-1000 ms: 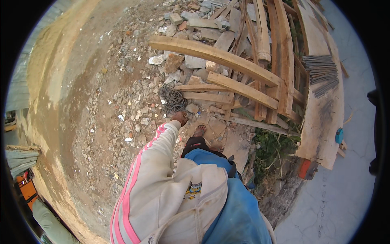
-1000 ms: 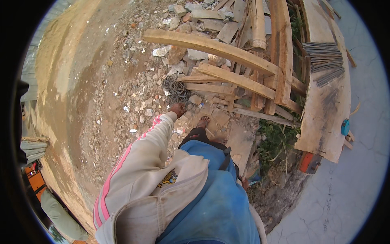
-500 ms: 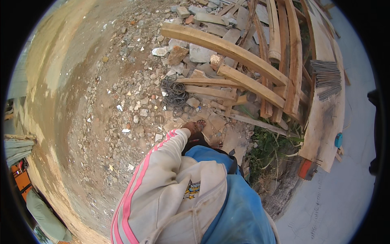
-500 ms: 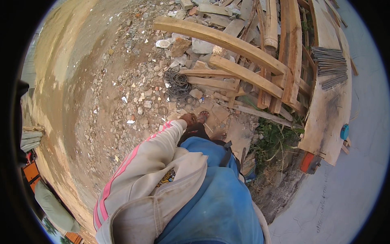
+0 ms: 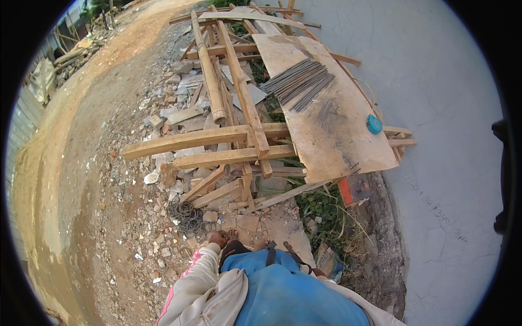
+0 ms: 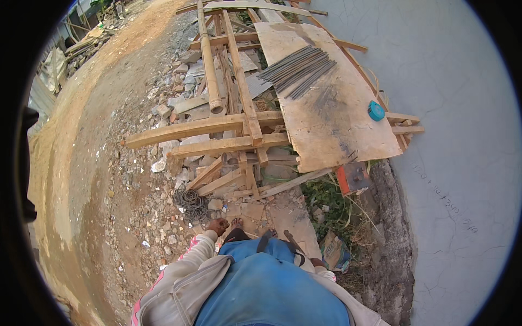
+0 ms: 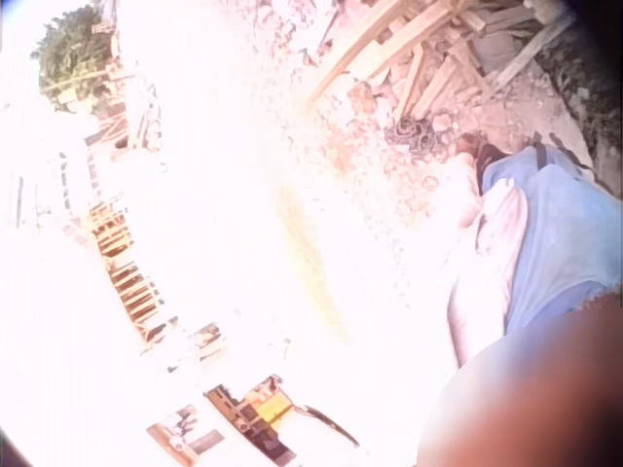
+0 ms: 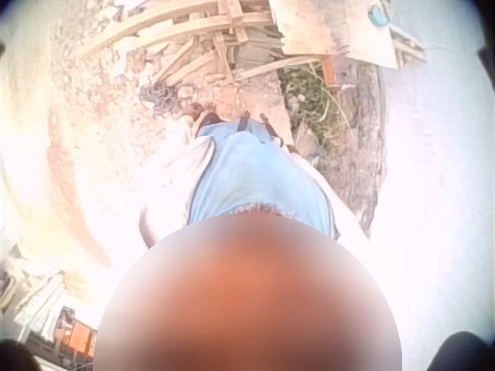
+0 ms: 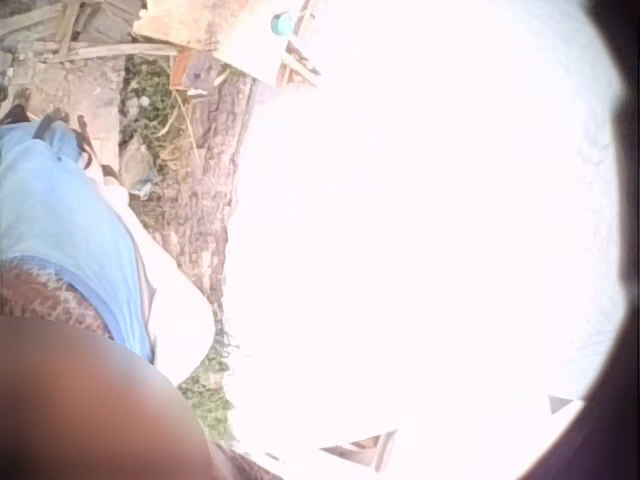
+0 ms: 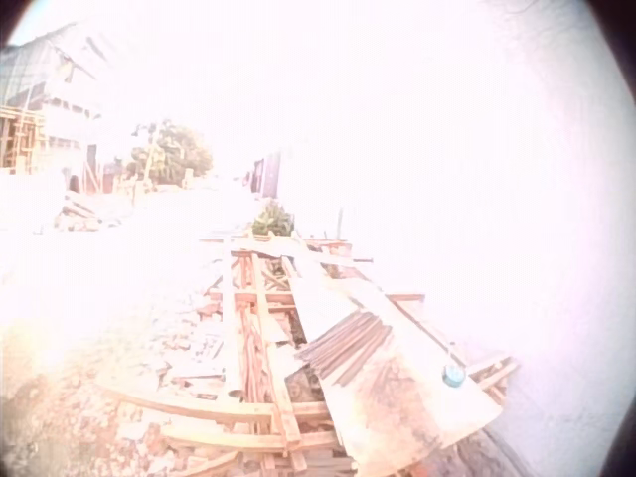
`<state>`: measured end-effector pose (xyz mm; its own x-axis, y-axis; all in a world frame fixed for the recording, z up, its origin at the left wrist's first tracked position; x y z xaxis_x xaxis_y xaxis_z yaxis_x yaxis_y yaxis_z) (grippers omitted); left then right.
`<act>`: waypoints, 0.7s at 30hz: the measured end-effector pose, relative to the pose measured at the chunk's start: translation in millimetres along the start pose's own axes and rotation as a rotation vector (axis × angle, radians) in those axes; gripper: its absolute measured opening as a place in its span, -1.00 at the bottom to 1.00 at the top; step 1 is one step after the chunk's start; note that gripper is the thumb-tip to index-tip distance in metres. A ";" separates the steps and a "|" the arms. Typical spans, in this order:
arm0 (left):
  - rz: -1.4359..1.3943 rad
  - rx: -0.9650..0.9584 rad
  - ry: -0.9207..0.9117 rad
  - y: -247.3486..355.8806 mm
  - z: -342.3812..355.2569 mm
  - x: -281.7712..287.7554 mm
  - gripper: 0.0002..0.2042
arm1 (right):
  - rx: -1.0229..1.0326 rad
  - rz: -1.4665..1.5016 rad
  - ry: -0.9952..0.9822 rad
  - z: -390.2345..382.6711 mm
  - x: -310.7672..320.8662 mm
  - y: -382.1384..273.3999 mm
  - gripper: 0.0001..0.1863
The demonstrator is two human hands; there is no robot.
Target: The person uses a manual metal cutter to cut thin metal rods into shorter pieces. They repeatedly pick up a rod, position it in the cutter, and squeeze the handles to sever the rod, then place the cut piece aside.
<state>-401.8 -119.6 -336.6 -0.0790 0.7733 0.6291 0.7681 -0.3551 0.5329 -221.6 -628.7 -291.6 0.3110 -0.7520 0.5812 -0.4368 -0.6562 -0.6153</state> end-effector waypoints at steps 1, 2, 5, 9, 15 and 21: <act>-0.038 0.010 -0.104 23.8 -2.5 -9.8 -0.68 | -0.016 0.012 0.025 0.8 6.3 10.4 -0.63; -0.040 -0.131 -0.111 49.9 -8.0 -14.7 -0.68 | -0.039 0.026 0.049 -0.4 11.1 22.3 -0.63; -0.073 -0.401 -0.262 127.2 -21.6 -13.0 -0.67 | -0.109 0.062 0.111 -5.0 22.1 55.5 -0.63; -0.412 -0.517 -0.611 237.1 -40.8 37.5 -0.67 | -0.180 0.101 0.132 -8.2 20.5 84.2 -0.64; -0.407 -0.736 -0.322 396.4 -40.0 168.9 -0.58 | -0.182 0.152 0.139 1.1 14.7 88.5 -0.64; 0.130 -0.811 0.279 527.9 41.4 228.5 -0.59 | -0.137 0.174 0.159 13.3 16.4 61.1 -0.64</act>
<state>11.9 -108.6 65.0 -0.2568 0.5812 0.7722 0.0998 -0.7787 0.6194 -232.0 -682.0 -326.7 0.0894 -0.8264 0.5559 -0.5855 -0.4952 -0.6419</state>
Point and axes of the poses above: each hand's wrist, its own z-axis towards the middle knuckle, its own x-axis out of the back of the hand, y = z × x, the point moved 3 cm from there along z, towards the middle knuckle, and after that the axes turned 8 degrees about z, right-handed, at the moved point
